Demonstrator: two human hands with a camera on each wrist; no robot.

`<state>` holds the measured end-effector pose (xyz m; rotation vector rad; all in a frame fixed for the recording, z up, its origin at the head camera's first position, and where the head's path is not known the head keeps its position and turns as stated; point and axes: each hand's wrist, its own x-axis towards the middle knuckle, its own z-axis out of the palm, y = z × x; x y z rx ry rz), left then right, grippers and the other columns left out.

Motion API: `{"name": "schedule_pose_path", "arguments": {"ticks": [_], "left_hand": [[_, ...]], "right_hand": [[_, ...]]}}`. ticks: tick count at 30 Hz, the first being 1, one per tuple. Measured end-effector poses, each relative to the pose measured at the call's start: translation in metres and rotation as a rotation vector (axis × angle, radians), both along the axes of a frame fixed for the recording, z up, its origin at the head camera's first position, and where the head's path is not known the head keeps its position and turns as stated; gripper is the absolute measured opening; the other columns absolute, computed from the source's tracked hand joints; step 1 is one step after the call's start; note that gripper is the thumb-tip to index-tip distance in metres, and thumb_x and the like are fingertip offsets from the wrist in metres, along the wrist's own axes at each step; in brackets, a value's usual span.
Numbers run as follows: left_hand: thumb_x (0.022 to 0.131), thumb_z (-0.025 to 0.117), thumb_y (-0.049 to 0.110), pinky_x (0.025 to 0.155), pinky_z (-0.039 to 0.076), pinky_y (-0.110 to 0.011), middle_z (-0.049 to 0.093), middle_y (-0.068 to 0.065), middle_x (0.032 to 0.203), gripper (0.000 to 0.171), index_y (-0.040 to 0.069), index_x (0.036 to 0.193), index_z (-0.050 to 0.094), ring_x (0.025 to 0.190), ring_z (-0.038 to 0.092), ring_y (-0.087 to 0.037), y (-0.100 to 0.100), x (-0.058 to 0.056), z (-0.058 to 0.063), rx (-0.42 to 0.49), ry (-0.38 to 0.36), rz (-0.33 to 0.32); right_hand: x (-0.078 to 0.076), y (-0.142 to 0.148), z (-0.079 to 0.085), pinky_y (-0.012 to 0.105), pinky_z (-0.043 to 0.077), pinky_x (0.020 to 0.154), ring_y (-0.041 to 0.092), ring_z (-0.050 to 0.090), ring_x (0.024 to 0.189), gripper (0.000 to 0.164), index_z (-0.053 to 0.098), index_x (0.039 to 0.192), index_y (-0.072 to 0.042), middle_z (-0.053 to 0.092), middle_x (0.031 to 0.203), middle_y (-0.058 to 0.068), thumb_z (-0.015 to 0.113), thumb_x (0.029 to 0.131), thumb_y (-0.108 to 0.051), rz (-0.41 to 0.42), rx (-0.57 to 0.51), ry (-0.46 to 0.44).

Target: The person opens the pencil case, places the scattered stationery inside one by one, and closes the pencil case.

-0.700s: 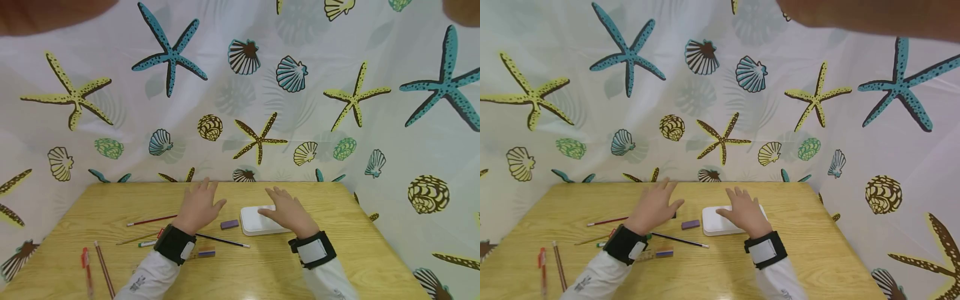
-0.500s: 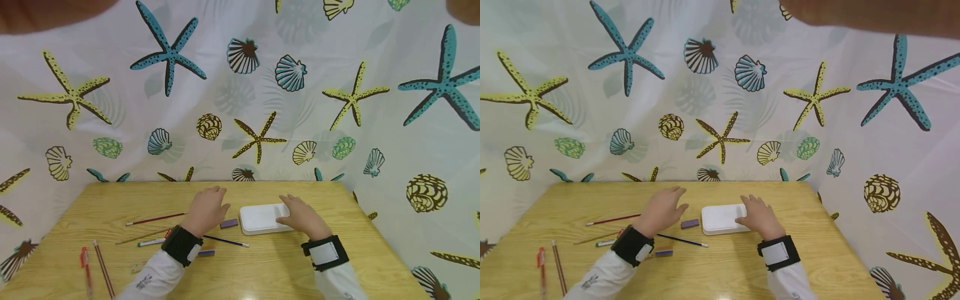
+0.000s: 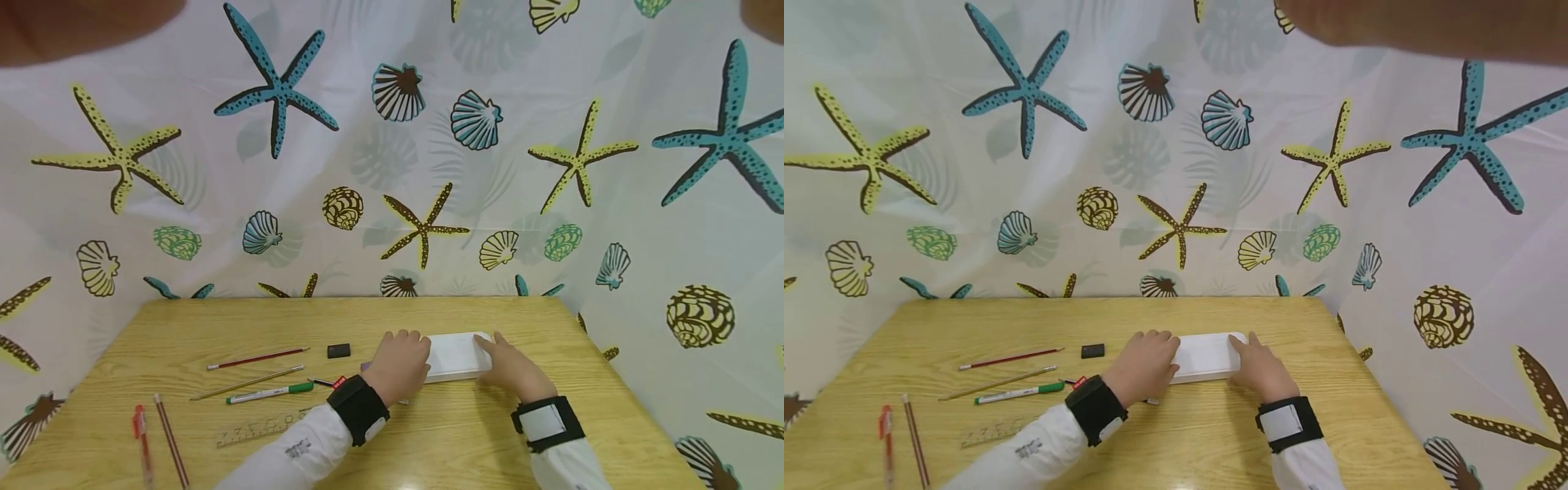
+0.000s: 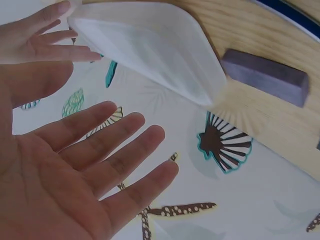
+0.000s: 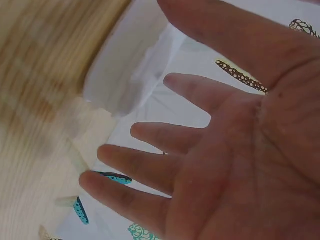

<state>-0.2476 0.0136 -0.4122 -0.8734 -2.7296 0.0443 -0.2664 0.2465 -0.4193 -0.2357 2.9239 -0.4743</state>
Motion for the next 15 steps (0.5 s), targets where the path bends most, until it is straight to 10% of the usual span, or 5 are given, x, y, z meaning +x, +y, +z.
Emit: {"name": "schedule_pose_path", "arguments": {"ticks": [15], "left_hand": [[0.099,0.066,0.032,0.059,0.057,-0.026,0.067,-0.005,0.094,0.026,0.010,0.110,0.072,0.085,0.065,-0.018,0.054,-0.004,-0.027,-0.212,0.098,0.021]], "right_hand": [[0.000,-0.003,-0.011,0.058,0.046,0.103,0.049,0.057,0.124,0.076,0.049,0.149,0.004,0.058,0.133,0.037,0.085,0.082,-0.005,-0.001,0.022,0.079]]}}
